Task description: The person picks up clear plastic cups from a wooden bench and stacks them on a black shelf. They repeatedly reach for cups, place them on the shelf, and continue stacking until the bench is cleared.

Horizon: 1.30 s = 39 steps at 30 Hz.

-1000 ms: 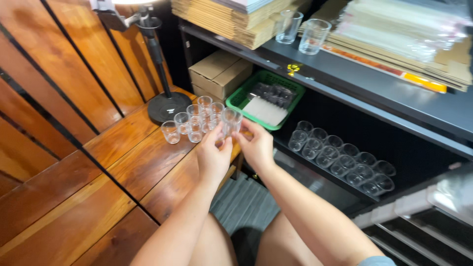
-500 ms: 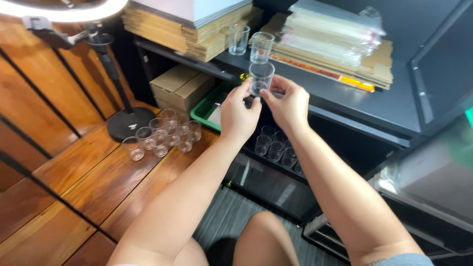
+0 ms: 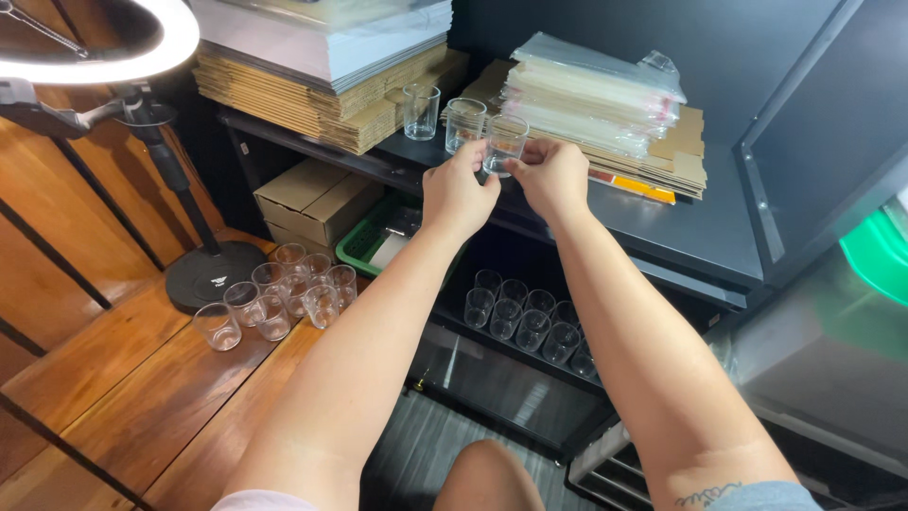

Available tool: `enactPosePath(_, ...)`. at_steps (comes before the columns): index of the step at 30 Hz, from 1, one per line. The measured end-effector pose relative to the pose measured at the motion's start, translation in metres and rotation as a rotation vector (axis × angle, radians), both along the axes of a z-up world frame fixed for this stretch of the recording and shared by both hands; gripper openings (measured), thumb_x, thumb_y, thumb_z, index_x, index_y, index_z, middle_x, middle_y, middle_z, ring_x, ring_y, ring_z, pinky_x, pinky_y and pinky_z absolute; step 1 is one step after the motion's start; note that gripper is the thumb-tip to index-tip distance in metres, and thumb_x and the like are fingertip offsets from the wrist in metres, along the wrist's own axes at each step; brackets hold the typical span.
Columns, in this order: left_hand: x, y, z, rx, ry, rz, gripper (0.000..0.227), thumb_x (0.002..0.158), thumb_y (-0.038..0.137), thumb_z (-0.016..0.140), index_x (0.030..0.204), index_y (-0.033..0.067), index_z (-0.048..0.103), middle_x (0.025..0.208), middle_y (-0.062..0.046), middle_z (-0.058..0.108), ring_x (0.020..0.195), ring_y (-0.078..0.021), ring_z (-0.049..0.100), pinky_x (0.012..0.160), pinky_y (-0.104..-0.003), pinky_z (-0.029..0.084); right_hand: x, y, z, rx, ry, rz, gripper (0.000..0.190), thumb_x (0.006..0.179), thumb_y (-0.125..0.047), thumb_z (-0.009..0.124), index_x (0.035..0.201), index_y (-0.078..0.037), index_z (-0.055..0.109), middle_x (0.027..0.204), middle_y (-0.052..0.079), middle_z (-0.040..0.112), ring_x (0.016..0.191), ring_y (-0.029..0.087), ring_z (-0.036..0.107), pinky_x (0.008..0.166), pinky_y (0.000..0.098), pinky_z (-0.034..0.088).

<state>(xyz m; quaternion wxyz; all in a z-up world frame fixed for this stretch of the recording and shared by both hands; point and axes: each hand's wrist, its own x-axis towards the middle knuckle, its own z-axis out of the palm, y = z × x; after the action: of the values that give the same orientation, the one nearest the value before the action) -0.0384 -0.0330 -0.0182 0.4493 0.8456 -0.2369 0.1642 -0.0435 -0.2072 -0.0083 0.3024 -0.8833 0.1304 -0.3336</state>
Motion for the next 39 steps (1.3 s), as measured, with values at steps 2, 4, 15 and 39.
enactPosePath(2,0.009,-0.004,-0.003,0.019,-0.001,-0.002,0.052,0.09,0.033,0.067,0.141,0.0241,0.058,0.134,0.007,0.071,0.124,-0.0037,0.066,0.117,-0.037,0.029,0.005,-0.005,0.0,-0.001,-0.001,0.002,0.039,0.076,-0.041,0.088,0.11,-0.024,0.08,0.089,-0.012,0.078,0.094,0.01,0.075,0.084,0.0268,0.059)
enactPosePath(4,0.011,-0.004,0.0,0.038,-0.001,-0.005,0.053,0.091,0.034,0.067,0.142,0.0245,0.057,0.135,0.007,0.071,0.124,-0.0028,0.066,0.118,-0.037,0.028,0.007,-0.005,0.002,-0.001,-0.001,0.002,0.039,0.077,-0.04,0.089,0.11,-0.022,0.08,0.089,-0.01,0.078,0.096,0.012,0.076,0.085,0.0279,0.058)
enactPosePath(15,-0.001,0.001,0.013,0.184,-0.002,-0.068,0.064,0.094,0.029,0.061,0.155,0.0146,0.047,0.145,-0.006,0.065,0.136,-0.0182,0.06,0.121,-0.043,0.022,0.014,-0.011,0.005,-0.012,0.059,-0.02,0.047,0.079,-0.042,0.087,0.117,-0.016,0.077,0.099,-0.005,0.079,0.106,0.021,0.074,0.092,0.0372,0.058)
enactPosePath(39,0.0,0.005,0.01,0.16,-0.014,-0.067,0.067,0.096,0.033,0.063,0.154,0.004,0.048,0.141,-0.016,0.066,0.138,-0.0284,0.058,0.123,-0.046,0.022,0.006,-0.009,0.007,-0.024,0.038,0.005,0.054,0.079,-0.039,0.087,0.123,-0.01,0.075,0.101,0.0,0.079,0.109,0.027,0.073,0.094,0.0432,0.058)
